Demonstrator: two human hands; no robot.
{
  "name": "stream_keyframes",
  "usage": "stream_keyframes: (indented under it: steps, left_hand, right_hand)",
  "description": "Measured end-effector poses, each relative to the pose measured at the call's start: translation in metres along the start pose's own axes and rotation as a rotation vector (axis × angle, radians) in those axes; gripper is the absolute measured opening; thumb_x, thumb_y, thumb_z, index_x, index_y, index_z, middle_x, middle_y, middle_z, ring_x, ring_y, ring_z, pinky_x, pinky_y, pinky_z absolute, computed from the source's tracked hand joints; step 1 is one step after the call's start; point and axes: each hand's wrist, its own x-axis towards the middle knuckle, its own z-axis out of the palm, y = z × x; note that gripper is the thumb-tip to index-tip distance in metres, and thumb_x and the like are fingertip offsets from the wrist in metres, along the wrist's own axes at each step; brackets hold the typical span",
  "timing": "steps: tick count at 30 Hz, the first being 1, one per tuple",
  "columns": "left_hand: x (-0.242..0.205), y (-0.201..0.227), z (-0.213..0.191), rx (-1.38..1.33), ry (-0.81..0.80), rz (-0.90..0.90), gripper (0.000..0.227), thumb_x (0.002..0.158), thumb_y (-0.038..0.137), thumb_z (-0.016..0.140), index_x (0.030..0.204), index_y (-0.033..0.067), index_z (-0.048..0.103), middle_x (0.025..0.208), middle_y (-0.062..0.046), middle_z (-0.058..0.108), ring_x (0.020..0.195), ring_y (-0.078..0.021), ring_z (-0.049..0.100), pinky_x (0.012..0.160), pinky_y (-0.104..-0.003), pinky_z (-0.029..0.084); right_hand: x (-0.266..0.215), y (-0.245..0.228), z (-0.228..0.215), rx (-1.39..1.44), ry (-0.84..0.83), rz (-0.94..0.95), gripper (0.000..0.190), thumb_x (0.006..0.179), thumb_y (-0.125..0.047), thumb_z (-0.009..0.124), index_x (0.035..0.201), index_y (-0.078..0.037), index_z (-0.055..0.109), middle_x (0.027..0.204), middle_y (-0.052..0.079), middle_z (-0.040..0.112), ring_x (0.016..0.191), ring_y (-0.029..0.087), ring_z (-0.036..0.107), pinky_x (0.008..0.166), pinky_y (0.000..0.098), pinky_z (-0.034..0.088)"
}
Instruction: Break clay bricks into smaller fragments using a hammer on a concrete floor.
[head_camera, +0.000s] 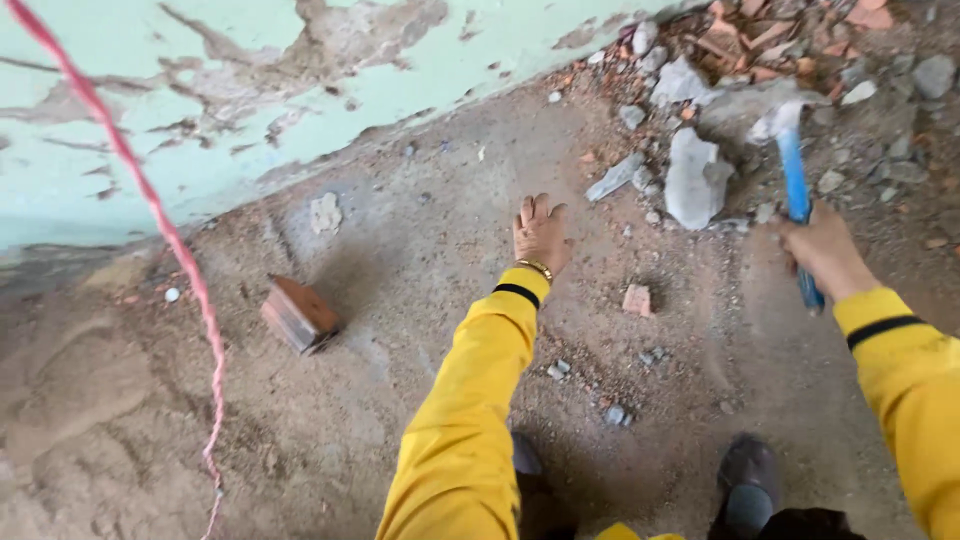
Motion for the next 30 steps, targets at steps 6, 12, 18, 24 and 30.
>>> stream_keyframes:
  steps: [6, 12, 18, 24, 30]
  left_hand:
    - [-0.026, 0.022, -0.004, -0.21, -0.201, -0.322, 0.092, 0.082, 0.049, 0.078, 0.154, 0.0128, 0.034, 0.161, -0.018, 0.029, 0.151, -0.0413, 0.021, 0.122, -0.057, 0.022]
    - [-0.049, 0.057, -0.007, -0.267, -0.342, -0.326, 0.119, 0.078, 0.057, 0.08, 0.161, 0.007, 0.011, 0.167, -0.019, 0.015, 0.154, -0.0411, 0.01, 0.123, -0.059, 0.013]
    - [-0.057, 0.033, 0.06, 0.015, -0.242, -0.342, 0.123, 0.076, 0.061, 0.079, 0.159, 0.0012, 0.01, 0.165, -0.02, 0.018, 0.152, -0.0397, 0.013, 0.121, -0.061, 0.013]
    - [-0.034, 0.005, 0.129, 0.195, -0.128, -0.247, 0.084, 0.097, 0.047, 0.072, 0.154, 0.0, 0.032, 0.148, -0.015, 0.044, 0.147, -0.0324, 0.038, 0.133, -0.063, 0.015]
    - [-0.038, -0.013, 0.034, 0.236, -0.048, -0.419, 0.081, 0.085, 0.038, 0.077, 0.149, 0.0032, 0.041, 0.142, -0.012, 0.049, 0.139, -0.0284, 0.041, 0.122, -0.06, 0.016]
  right_hand:
    - [0.013, 0.018, 0.071, 0.227, -0.103, 0.083, 0.013, 0.099, -0.015, 0.063, 0.099, -0.003, 0.059, 0.064, 0.004, 0.055, 0.048, 0.018, 0.051, 0.044, 0.0378, 0.042]
    - [-0.027, 0.042, 0.116, 0.425, -0.464, 0.292, 0.022, 0.098, -0.025, 0.064, 0.089, -0.013, 0.048, 0.059, -0.003, 0.042, 0.044, 0.012, 0.042, 0.04, 0.0323, 0.036]
    - [-0.095, -0.054, 0.115, -0.028, -0.272, -0.068, 0.042, 0.099, -0.045, 0.059, 0.085, -0.006, 0.051, 0.06, 0.004, 0.048, 0.045, 0.018, 0.051, 0.042, 0.0371, 0.044]
    - [-0.093, -0.056, 0.134, -0.215, -0.038, -0.552, 0.045, 0.1, -0.052, 0.055, 0.101, -0.008, 0.06, 0.067, 0.005, 0.055, 0.055, 0.016, 0.057, 0.05, 0.0364, 0.047]
    - [-0.058, -0.001, 0.196, -0.328, -0.104, -0.438, 0.039, 0.101, -0.046, 0.059, 0.104, -0.007, 0.063, 0.068, 0.006, 0.06, 0.057, 0.018, 0.057, 0.053, 0.0373, 0.047]
